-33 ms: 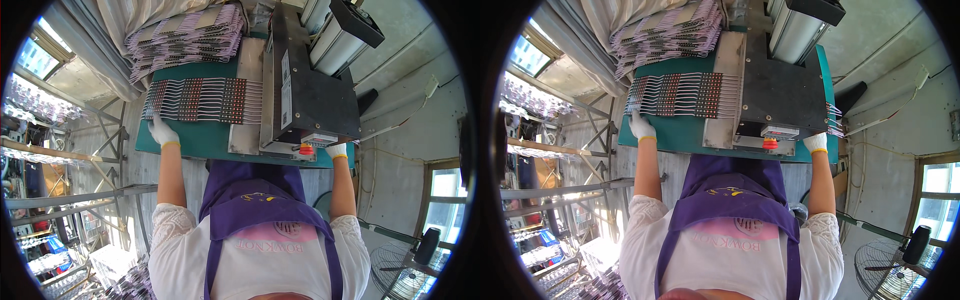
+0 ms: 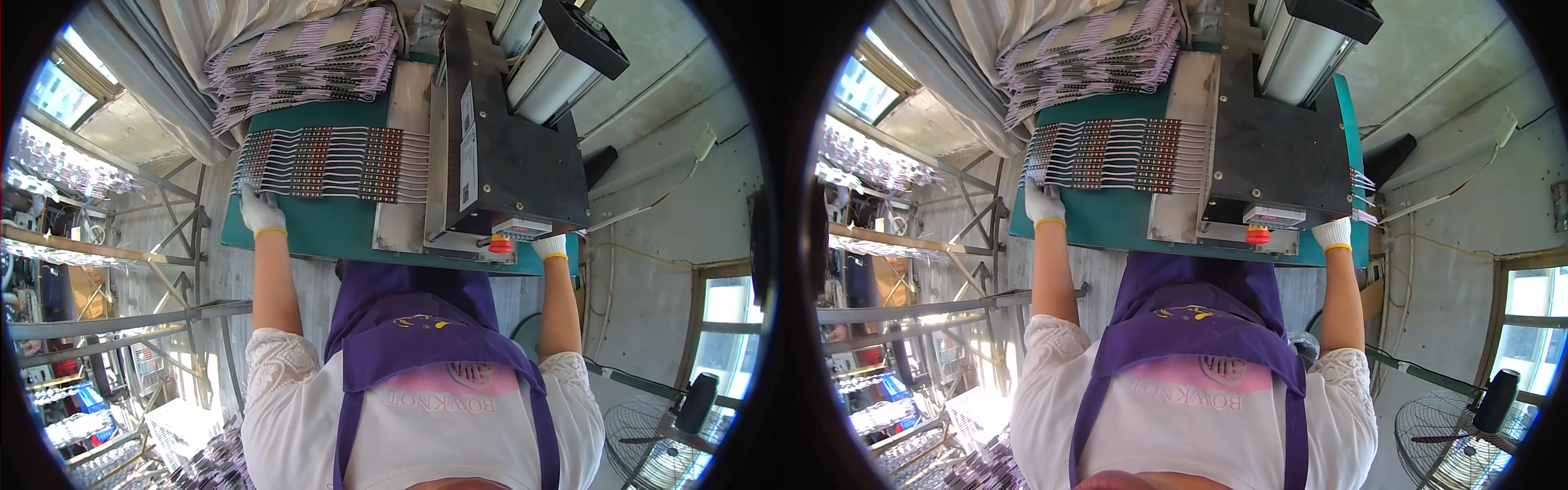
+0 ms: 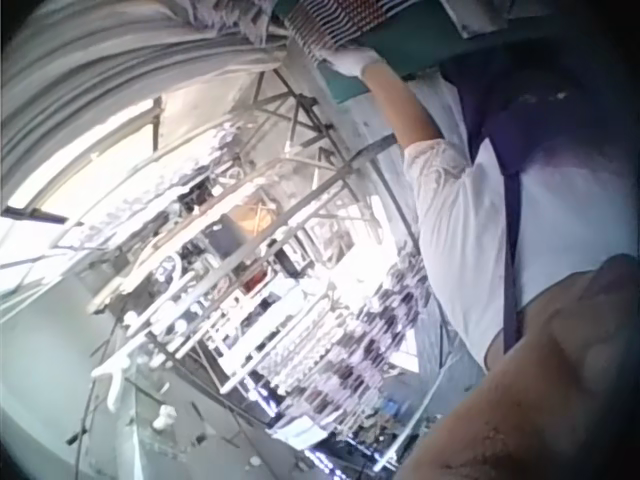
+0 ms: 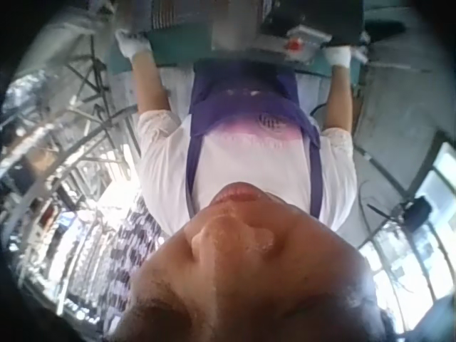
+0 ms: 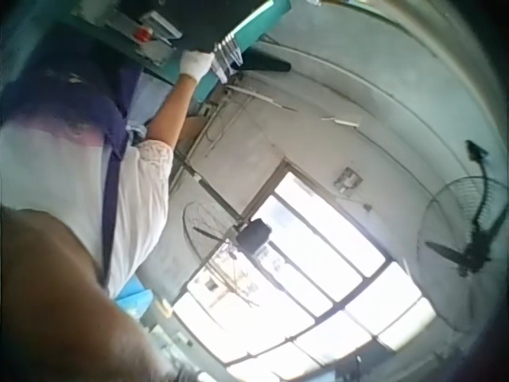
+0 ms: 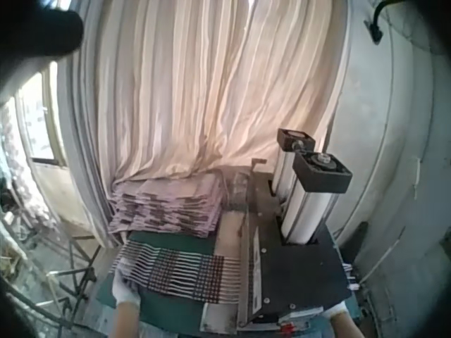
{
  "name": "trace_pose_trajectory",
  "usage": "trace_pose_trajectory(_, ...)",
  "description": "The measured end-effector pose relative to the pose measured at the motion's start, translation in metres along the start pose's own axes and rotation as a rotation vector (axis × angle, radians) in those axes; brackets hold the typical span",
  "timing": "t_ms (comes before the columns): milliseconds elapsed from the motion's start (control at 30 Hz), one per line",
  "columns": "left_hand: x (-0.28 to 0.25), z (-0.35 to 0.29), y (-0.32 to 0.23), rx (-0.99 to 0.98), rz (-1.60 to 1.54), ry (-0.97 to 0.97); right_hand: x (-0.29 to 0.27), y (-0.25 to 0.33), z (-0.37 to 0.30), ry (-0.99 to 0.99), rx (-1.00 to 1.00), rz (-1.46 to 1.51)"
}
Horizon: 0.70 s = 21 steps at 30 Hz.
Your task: Operating a specialized machine to process and assemble LED light strips in a factory setting.
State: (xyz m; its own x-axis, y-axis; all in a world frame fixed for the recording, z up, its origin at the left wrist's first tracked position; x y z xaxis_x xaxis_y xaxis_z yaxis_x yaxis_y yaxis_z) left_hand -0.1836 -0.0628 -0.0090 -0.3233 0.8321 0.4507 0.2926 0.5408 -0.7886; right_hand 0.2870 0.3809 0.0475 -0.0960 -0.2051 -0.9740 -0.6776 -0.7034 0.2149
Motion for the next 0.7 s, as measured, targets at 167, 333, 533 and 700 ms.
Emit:
trace_pose_trajectory(167, 0.022, 0.017, -0.014, -0.259, -0.098, 0.353, 0.0, -0.002, -0.004, -0.064, 0.02, 0.156)
trace_pose_trajectory(333, 0.022, 0.001, -0.038, -0.02, 0.213, 0.497, 0.002, 0.003, -0.001, -0.066, -0.073, -0.012)
trace_pose_trajectory(533, 0.05, -0.025, -0.06, 0.543, 0.885, 0.614, 0.01, -0.017, 0.003, -0.137, 0.021, 0.201)
trace_pose_trajectory(700, 0.066, -0.06, -0.054, 0.344, 0.496, 0.617, -0.026, -0.037, -0.013, -0.54, -0.103, 0.232)
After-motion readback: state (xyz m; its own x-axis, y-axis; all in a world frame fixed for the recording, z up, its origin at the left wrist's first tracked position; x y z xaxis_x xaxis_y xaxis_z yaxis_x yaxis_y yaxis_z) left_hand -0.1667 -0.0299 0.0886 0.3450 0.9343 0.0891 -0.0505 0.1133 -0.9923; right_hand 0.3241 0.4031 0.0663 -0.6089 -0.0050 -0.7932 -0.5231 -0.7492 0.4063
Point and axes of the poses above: each hand's wrist, its own z-axis towards the middle knuckle, its own x-axis out of the palm, y = z × x, the point moved 6 cm from there along z, towards the middle knuckle, and after that the axes turned 12 degrees about z, right-handed, at the moved point
